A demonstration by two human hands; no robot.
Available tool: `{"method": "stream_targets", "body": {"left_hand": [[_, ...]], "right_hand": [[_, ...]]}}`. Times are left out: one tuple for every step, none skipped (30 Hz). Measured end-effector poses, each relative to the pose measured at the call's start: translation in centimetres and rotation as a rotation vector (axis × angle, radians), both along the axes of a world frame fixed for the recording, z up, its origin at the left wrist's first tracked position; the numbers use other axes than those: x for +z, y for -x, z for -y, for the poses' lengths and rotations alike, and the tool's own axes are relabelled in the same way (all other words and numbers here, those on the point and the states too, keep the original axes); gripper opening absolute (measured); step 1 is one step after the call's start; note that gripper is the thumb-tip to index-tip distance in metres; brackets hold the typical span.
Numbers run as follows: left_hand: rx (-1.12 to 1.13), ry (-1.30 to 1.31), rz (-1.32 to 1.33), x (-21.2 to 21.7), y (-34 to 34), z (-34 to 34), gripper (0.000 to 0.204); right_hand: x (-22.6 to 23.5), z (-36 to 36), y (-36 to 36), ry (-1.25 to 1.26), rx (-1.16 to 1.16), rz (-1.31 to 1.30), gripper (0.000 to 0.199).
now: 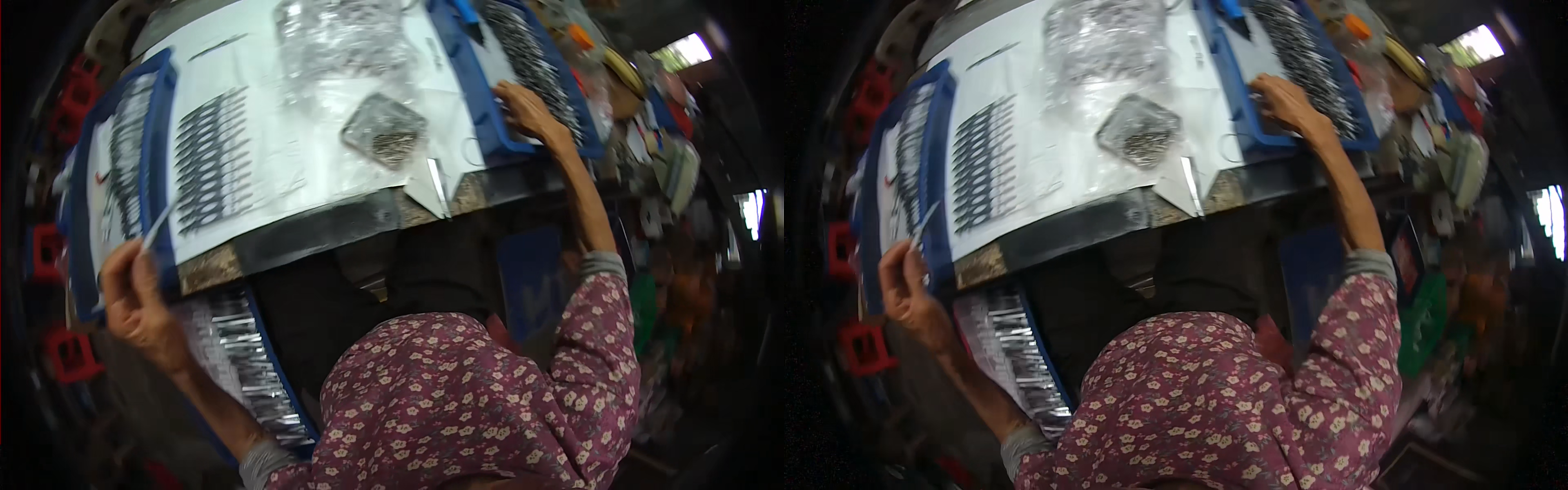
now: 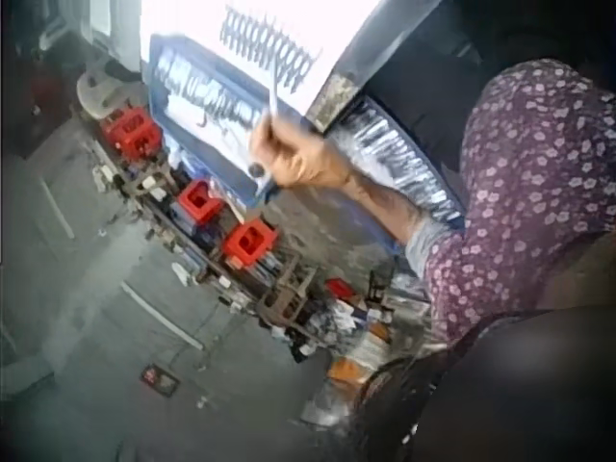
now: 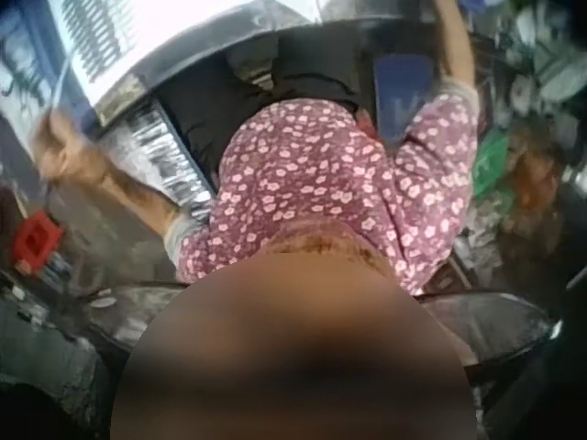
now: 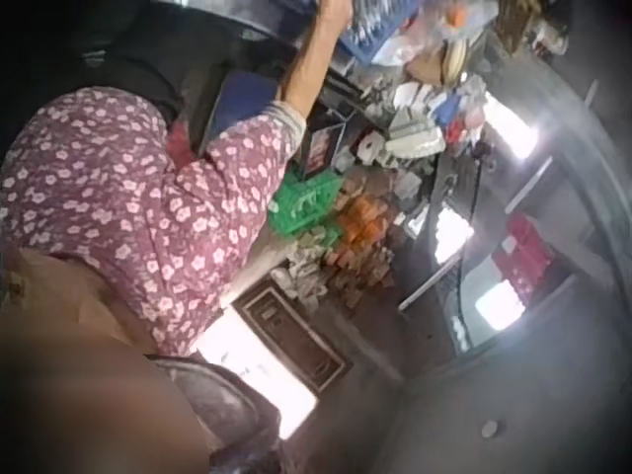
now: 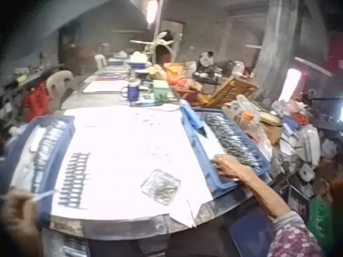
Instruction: Assembling small metal and plastic hardware components at a manual workstation.
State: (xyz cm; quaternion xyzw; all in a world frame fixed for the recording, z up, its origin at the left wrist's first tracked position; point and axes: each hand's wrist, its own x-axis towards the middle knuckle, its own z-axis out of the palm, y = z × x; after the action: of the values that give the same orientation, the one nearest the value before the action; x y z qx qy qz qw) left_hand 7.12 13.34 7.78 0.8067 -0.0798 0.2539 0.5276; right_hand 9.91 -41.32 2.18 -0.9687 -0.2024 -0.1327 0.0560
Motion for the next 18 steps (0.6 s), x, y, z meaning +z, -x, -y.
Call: {"method": "stream_targets", "body": {"left_hand": [[-0.015,0.018,-0.040,0.5,0.8,1.4,0.011],[-0.084,0.041,-0.054,0.7,1.1,2.7,0.011],[-0.154,0.085,-0.050,0.1,1.0,3.2,0.010],[-0.165,0.070,-0.042,0.5,1.5,4.5,0.012],[-0.184,0.091,-0.057,0.4,1.9,4.8,0.011],[-0.211,0.099,-0.034,0.3,2.2,5.1,0.011],[-0.236,0.061,0.028,0.1,2.1,5.5,0.010],[-0.267,0.092,0.013,0.5,2.4,5.9,0.011],[-0.283,0.029,0.062,0.4,2.6,5.9,0.011],[-0.356,0.080,-0.003,0.5,3.0,6.0,0.013],[-0.371,0.078,0.001,0.7,3.1,6.1,0.015],[-0.386,0.087,0.001,0.8,3.3,6.2,0.016],[-0.413,0.103,0.002,0.7,3.4,6.3,0.016],[-0.398,0.104,-0.001,0.6,3.4,6.3,0.016],[-0.426,0.139,-0.002,0.5,3.5,6.4,0.018],[-0.449,0.171,-0.006,0.2,3.5,6.5,0.019],[-0.431,0.173,-0.011,0.0,3.5,6.5,0.019],[-0.435,0.207,-0.013,-0.3,3.6,6.5,0.020]], "right_hand": [[-0.6,0.7,0.0,-0.141,-0.105,-0.142,0.037],[-1.5,2.0,-0.1,-0.276,-0.207,-0.292,0.040],[-3.2,4.9,0.1,-0.456,-0.280,-0.343,0.040],[-2.9,4.9,0.2,-0.335,-0.226,-0.310,0.038],[-2.3,3.9,0.5,-0.504,-0.388,-0.417,0.040],[-0.3,2.5,-0.3,-0.843,-0.693,-0.784,0.038],[-1.6,4.1,0.6,-0.492,-0.467,-0.450,0.032],[-1.8,5.5,0.8,-0.232,-0.249,-0.276,0.027],[-0.1,2.9,0.2,0.021,-0.136,-0.270,0.046],[-0.5,4.0,0.1,0.013,-0.097,-0.269,0.050],[-0.9,5.5,-0.1,0.008,-0.060,-0.271,0.054],[-1.4,6.1,-0.4,0.058,-0.059,-0.271,0.052],[-1.6,6.7,-0.5,0.115,-0.070,-0.270,0.050],[-2.0,7.4,-0.8,0.179,-0.001,-0.244,0.048],[-2.5,8.0,-0.8,0.182,0.012,-0.247,0.048],[-2.5,7.1,-0.8,-0.047,-0.116,-0.326,0.044],[-1.9,5.6,-0.6,-0.273,-0.248,-0.406,0.040],[-0.9,4.2,-0.2,0.216,0.052,-0.048,0.029]]}}
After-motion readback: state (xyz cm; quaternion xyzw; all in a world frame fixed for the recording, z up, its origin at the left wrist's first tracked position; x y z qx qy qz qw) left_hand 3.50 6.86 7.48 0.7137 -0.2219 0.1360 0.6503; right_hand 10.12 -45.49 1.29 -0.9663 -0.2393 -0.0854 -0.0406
